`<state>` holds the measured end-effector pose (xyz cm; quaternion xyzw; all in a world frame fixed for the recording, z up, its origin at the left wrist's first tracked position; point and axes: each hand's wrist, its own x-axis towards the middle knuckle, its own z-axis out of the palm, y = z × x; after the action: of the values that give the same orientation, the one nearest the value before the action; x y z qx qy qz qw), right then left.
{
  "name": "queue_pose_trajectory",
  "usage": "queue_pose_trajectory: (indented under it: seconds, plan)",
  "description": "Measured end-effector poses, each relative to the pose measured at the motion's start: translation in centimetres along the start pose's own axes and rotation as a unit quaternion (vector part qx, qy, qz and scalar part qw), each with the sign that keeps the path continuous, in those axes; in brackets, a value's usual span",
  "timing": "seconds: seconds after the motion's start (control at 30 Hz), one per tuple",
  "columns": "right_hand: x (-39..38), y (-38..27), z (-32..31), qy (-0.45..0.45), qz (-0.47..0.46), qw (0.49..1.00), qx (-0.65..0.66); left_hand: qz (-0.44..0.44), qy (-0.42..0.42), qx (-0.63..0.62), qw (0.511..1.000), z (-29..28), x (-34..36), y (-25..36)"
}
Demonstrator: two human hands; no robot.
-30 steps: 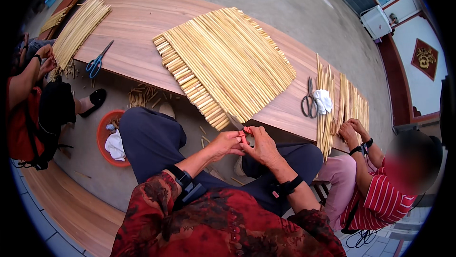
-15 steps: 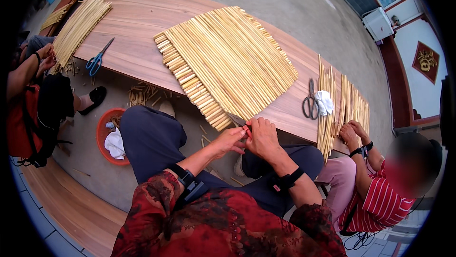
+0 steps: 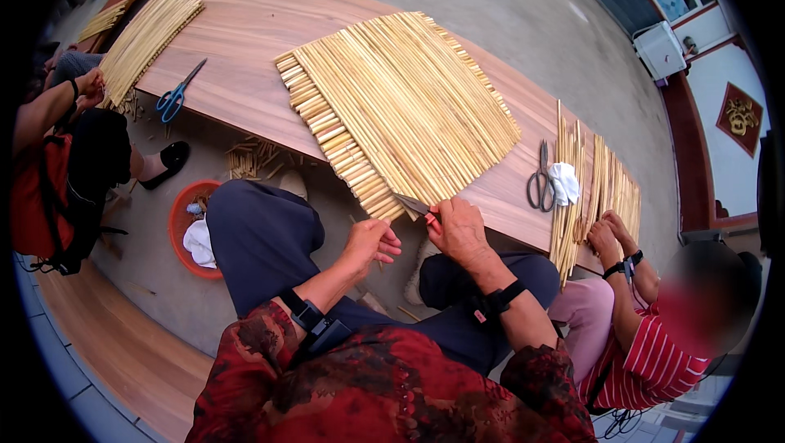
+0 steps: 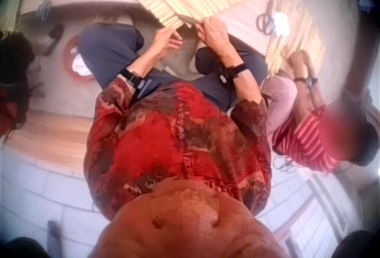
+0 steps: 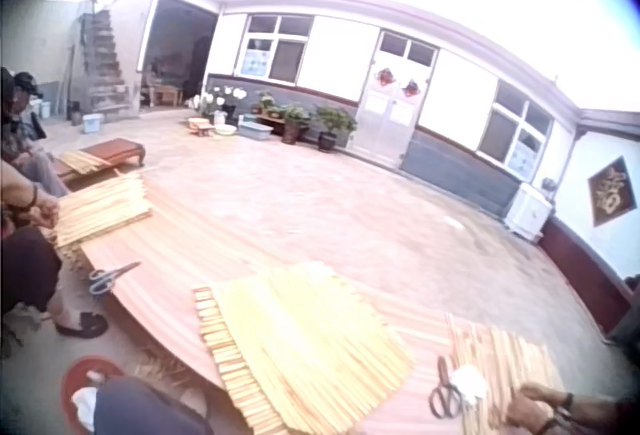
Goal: The person weaves together individual stalks of straw using white string and a small metal tool to create a rectangular mat. They secure the ends with string and trim excess straw using red-handled pliers.
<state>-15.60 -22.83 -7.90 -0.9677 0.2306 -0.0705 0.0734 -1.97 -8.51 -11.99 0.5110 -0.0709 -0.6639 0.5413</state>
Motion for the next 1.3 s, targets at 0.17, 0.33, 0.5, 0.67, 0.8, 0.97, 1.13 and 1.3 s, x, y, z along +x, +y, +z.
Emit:
queue_pose_trajectory:
  seconds: [0.17,0.33,0.5,0.67,0.8,0.97,1.13,1.3]
  plan:
    - [0.5,0.5,0.3,-0.001,-0.001,1.0,0.031,0.081,0.206,-0.039,0.974,-2.2,1.7,-0.5]
    - [0.8,0.7,0.6,0.01,-0.017,0.999,0.035,0.124,0.101,-0.151,0.976,-1.5,3.4,-0.6]
    - [0.6,1.3,0.9,0.034,-0.032,0.997,0.067,0.15,0.067,-0.188,0.968,-0.6,3.2,0.4]
    - [0.7,0.8,0.2,0.023,-0.021,0.996,0.082,0.181,0.077,-0.161,0.967,-0.7,3.1,0.3]
    - [0.7,-0.1,-0.5,0.034,-0.036,0.995,0.092,0.178,0.113,-0.138,0.968,-1.0,4.1,-0.7]
    - [2.1,0.7,-3.1,0.166,0.032,0.977,0.132,0.213,0.091,-0.139,0.963,-1.4,3.2,1.0]
    - [1.0,0.4,-4.9,0.125,0.103,0.969,0.188,0.142,0.08,-0.166,0.973,-1.4,3.3,-0.3]
    - [0.0,5.3,-7.0,0.015,0.195,0.961,0.197,0.144,0.082,-0.161,0.973,-1.5,3.0,-0.7]
